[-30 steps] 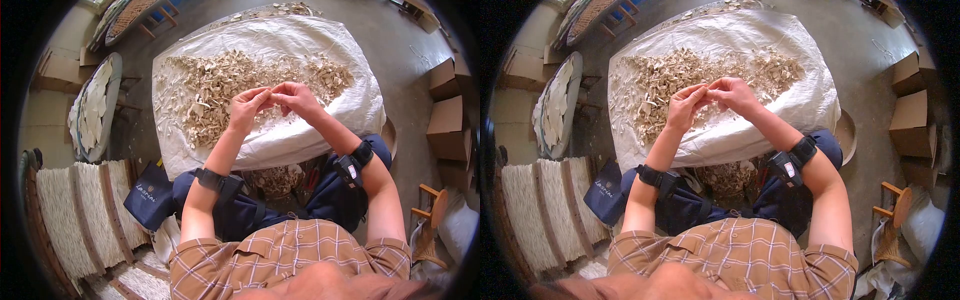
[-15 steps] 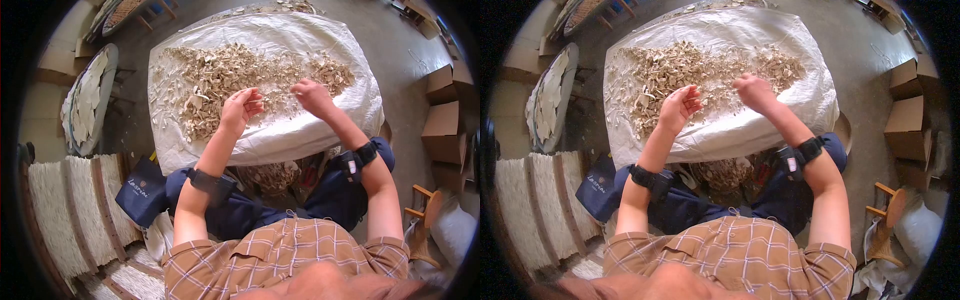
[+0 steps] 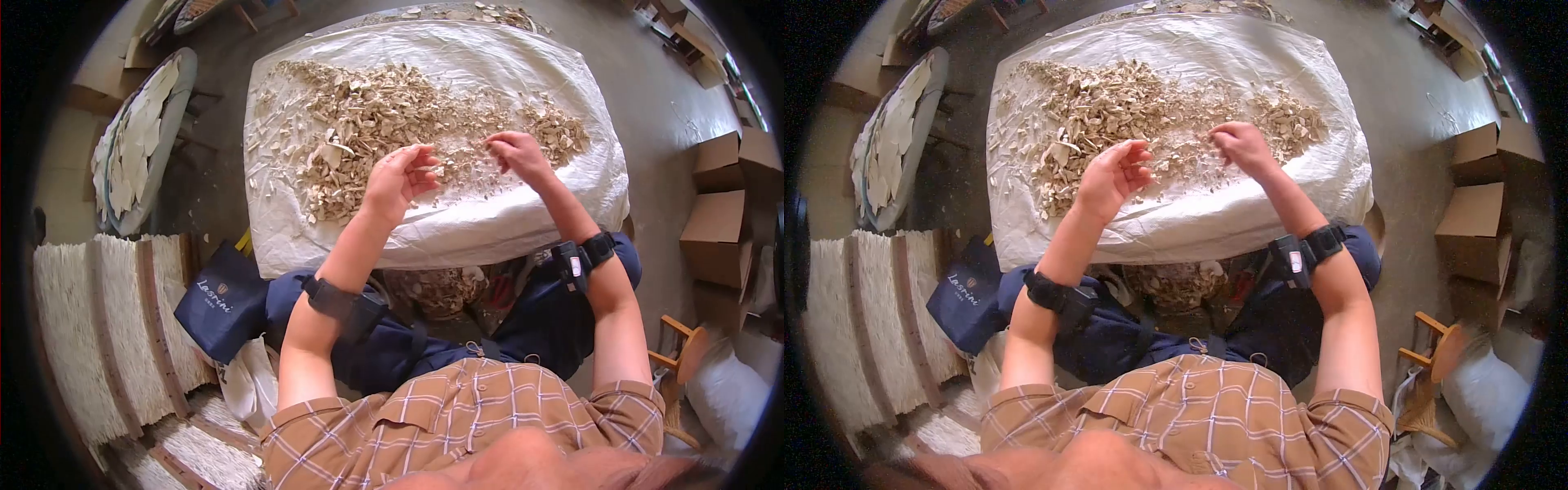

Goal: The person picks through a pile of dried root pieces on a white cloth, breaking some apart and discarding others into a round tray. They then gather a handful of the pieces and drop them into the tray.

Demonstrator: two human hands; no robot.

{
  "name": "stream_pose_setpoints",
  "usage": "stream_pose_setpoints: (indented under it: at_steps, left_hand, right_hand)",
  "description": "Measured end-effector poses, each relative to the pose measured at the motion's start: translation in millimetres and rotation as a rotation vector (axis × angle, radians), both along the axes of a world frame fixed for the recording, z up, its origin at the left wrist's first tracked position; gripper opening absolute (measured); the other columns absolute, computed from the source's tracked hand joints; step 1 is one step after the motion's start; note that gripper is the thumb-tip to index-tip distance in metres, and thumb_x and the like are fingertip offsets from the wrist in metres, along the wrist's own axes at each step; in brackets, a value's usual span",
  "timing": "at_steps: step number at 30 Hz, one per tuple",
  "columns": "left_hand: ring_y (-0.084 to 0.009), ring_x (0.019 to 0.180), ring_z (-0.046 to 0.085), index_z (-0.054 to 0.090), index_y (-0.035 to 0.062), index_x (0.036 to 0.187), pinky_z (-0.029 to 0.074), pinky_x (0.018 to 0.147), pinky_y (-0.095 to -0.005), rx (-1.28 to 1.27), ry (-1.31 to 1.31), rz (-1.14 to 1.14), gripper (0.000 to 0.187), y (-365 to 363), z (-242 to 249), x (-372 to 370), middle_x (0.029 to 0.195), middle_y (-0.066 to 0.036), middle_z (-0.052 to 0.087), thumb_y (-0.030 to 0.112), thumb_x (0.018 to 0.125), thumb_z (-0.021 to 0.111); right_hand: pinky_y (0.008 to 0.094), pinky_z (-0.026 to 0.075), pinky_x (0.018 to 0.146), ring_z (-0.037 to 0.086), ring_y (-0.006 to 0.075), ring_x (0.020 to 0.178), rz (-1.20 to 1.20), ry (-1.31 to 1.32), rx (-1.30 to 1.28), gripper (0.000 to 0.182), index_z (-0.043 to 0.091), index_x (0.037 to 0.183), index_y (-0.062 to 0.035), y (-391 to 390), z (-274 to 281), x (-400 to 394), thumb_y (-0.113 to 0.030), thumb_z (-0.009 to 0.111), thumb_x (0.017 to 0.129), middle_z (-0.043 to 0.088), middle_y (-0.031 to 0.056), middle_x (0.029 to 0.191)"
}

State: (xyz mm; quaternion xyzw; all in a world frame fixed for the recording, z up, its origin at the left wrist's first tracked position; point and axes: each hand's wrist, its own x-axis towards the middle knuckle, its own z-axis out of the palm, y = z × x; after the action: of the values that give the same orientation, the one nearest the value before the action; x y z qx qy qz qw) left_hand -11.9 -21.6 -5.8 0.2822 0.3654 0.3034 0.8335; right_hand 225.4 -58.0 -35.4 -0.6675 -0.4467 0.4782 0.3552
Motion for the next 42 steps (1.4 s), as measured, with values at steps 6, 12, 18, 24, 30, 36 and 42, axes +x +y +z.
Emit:
stream_pose_setpoints:
  at_steps: [6, 12, 18, 24, 30, 36, 42]
  left_hand:
    - [-0.0129, 0.062, 0.056, 0.054, 0.0012, 0.093, 0.051, 0.059, -0.0275, 0.203, 0.134, 0.096, 0.017, 10, 13, -11, 0.078, -0.007, 0.059, 0.014, 0.084, 0.048]
    - [-0.022, 0.075, 0.058, 0.059, 0.0034, 0.09, 0.046, 0.069, -0.0315, 1.037, 0.869, -0.296, 0.02, 6, -19, 0, 0.084, -0.011, 0.059, 0.014, 0.073, 0.057]
    - [-0.0281, 0.084, 0.055, 0.054, 0.0039, 0.097, 0.044, 0.075, -0.0368, 1.22, 1.261, -0.579, 0.029, -9, -23, -7, 0.09, -0.012, 0.054, 0.015, 0.071, 0.061]
    - [-0.0266, 0.083, 0.055, 0.052, 0.0047, 0.101, 0.044, 0.073, -0.0372, 1.187, 1.339, -0.584, 0.033, -6, -35, -11, 0.091, -0.013, 0.053, 0.013, 0.07, 0.06]
    - [-0.0213, 0.082, 0.056, 0.048, 0.0028, 0.109, 0.045, 0.075, -0.031, 1.334, 0.886, -0.423, 0.038, -8, -38, 3, 0.104, -0.012, 0.049, 0.008, 0.072, 0.057]
    - [-0.0304, 0.079, 0.056, 0.052, 0.0027, 0.093, 0.048, 0.068, -0.0379, 1.321, 1.335, -0.303, 0.022, 24, -30, -1, 0.094, -0.016, 0.05, 0.004, 0.071, 0.051]
    - [-0.0283, 0.078, 0.056, 0.055, 0.0091, 0.091, 0.046, 0.065, -0.038, 1.525, 1.27, -0.232, 0.017, 27, -50, 24, 0.089, -0.009, 0.053, 0.015, 0.075, 0.053]
  right_hand:
    - [0.0353, 0.046, 0.066, 0.057, 0.025, 0.077, -0.053, -1.148, 0.302, 0.022, 0.057, 0.095, -0.0112, -29, 9, 48, -0.008, 0.049, 0.074, 0.054, 0.0105, 0.088]
    - [0.0349, 0.046, 0.066, 0.055, 0.0255, 0.078, 0.438, -0.831, 0.422, 0.02, 0.059, 0.089, -0.0104, -37, 5, -8, -0.003, 0.049, 0.073, 0.054, 0.0094, 0.086]
    - [0.0375, 0.047, 0.065, 0.056, 0.0277, 0.073, 0.299, -1.19, 0.197, 0.013, 0.057, 0.079, -0.0055, -21, -7, 3, -0.001, 0.049, 0.07, 0.053, 0.0116, 0.079]
    - [0.0361, 0.046, 0.067, 0.056, 0.0273, 0.076, 0.375, -0.796, 0.335, 0.013, 0.056, 0.082, -0.0067, -29, -8, -1, -0.005, 0.053, 0.07, 0.053, 0.0105, 0.083]
    - [0.0339, 0.047, 0.066, 0.056, 0.0256, 0.077, 0.354, -0.95, 0.386, 0.017, 0.056, 0.087, -0.0073, -27, 4, -6, -0.004, 0.053, 0.071, 0.054, 0.0089, 0.085]
    - [0.0306, 0.047, 0.071, 0.052, 0.0206, 0.089, 0.619, -0.874, 0.674, 0.034, 0.059, 0.096, -0.0161, -28, 0, -44, 0.0, 0.052, 0.067, 0.053, 0.0081, 0.096]
    - [0.0343, 0.04, 0.08, 0.045, 0.0219, 0.099, 0.687, -1.086, 0.517, 0.023, 0.059, 0.091, -0.009, -23, -7, -69, -0.005, 0.047, 0.071, 0.05, 0.01, 0.101]
